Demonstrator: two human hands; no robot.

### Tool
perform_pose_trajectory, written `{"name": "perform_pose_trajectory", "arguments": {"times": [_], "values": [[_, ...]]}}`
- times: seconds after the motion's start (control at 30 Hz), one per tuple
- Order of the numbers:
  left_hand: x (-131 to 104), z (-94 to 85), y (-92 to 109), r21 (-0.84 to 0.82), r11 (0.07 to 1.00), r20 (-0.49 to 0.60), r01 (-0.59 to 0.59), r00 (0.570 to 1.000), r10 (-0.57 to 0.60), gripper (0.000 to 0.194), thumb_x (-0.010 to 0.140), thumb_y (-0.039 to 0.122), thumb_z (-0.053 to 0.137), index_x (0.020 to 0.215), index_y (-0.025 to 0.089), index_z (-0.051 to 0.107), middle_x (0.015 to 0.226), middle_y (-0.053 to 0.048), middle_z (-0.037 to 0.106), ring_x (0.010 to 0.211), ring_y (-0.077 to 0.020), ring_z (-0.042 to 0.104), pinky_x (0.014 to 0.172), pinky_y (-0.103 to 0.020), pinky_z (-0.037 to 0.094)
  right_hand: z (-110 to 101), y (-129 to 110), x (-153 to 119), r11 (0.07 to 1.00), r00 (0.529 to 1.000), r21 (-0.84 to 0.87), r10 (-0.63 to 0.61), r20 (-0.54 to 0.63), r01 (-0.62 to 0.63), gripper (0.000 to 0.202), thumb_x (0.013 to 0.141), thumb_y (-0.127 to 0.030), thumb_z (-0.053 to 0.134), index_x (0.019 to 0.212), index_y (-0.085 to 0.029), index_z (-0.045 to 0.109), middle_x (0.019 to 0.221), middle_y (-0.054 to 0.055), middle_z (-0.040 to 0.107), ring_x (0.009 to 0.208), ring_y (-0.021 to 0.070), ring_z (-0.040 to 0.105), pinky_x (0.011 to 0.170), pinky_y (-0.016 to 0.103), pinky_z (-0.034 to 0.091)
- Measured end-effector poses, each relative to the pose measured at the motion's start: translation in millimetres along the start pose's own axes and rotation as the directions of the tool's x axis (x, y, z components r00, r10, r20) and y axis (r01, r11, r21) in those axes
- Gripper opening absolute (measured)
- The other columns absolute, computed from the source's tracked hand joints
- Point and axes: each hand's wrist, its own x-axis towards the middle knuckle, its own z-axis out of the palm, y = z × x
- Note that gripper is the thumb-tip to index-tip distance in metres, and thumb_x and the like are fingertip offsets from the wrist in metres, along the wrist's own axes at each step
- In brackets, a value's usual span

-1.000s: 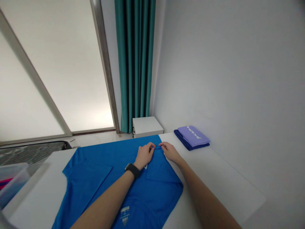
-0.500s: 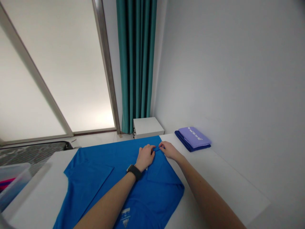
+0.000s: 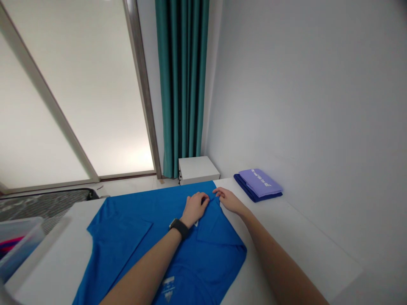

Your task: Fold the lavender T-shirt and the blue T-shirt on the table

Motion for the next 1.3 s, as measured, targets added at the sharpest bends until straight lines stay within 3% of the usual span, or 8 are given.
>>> {"name": "perform_pose_trajectory", "arguments": {"times": [0.27,0.5,0.83,1.0,1.2,1.3], "values": [[2.5,6.0,-4.0,-0.102,0.994,-0.083,0.034,0.996,-0.042,0.015,0.091,0.018,0.05,0.099,0.022,0.063,0.1,-0.003,0.069,0.093,-0.018,0.062,0.083,-0.029,0.04,-2.1,-4.4,4.1,0.995,0.997,-0.085,-0.055,0.045,0.059,0.034,0.081,-0.006,0.044,0.105,-0.018,0.064,0.087,0.002,0.061,0.07,0.0132,0.053,0.069,0.025,0.043],[-5.0,0.8,6.9,0.07,0.997,-0.065,0.041,0.997,-0.037,0.017,0.092,0.02,0.045,0.097,0.023,0.061,0.102,-0.004,0.068,0.098,-0.022,0.06,0.087,-0.036,0.035,0.6,-0.2,12.9,0.975,0.996,-0.211,-0.054,0.074,0.068,0.032,0.079,-0.001,0.049,0.099,-0.019,0.067,0.087,0.002,0.057,0.075,0.0137,0.054,0.075,0.025,0.042],[-7.3,-3.0,11.3,0.157,0.984,-0.028,0.085,0.996,-0.082,0.017,0.094,0.023,0.042,0.1,0.023,0.058,0.104,-0.006,0.066,0.102,-0.0232,0.057,0.088,-0.037,0.033,2.7,3.3,-3.0,0.951,0.992,-0.307,-0.013,-0.125,-0.026,0.029,0.089,-0.012,0.045,0.114,-0.019,0.058,0.105,0.008,0.052,0.091,0.0192,0.055,0.087,0.032,0.043],[-6.1,-1.0,7.6,0.135,0.989,-0.041,0.066,0.997,-0.061,0.017,0.094,0.023,0.043,0.1,0.023,0.058,0.104,-0.005,0.066,0.102,-0.0231,0.058,0.087,-0.036,0.034,-0.3,-7.9,-28.0,0.951,0.979,-0.303,-0.119,-0.164,0.065,0.032,0.09,-0.013,0.041,0.118,-0.017,0.056,0.106,0.01,0.056,0.101,0.0219,0.053,0.095,0.038,0.042],[-5.3,1.3,4.8,0.129,0.991,-0.066,0.04,0.997,-0.032,0.016,0.094,0.023,0.044,0.099,0.023,0.059,0.101,-0.004,0.066,0.098,-0.0228,0.059,0.084,-0.036,0.034,-1.8,-39.8,-84.7,0.945,0.976,-0.259,-0.215,-0.037,0.198,0.036,0.093,-0.022,0.045,0.129,-0.021,0.051,0.125,0.013,0.053,0.117,0.0266,0.048,0.102,0.048,0.039],[-5.5,0.6,4.5,0.125,0.991,-0.075,0.036,0.997,-0.027,0.015,0.094,0.022,0.044,0.099,0.023,0.059,0.1,-0.004,0.066,0.098,-0.0229,0.059,0.083,-0.036,0.034,-8.2,-56.1,-112.4,0.959,0.983,-0.224,-0.182,-0.007,0.176,0.03,0.091,-0.021,0.05,0.119,-0.025,0.056,0.115,0.011,0.056,0.109,0.0256,0.053,0.097,0.045,0.044]]}}
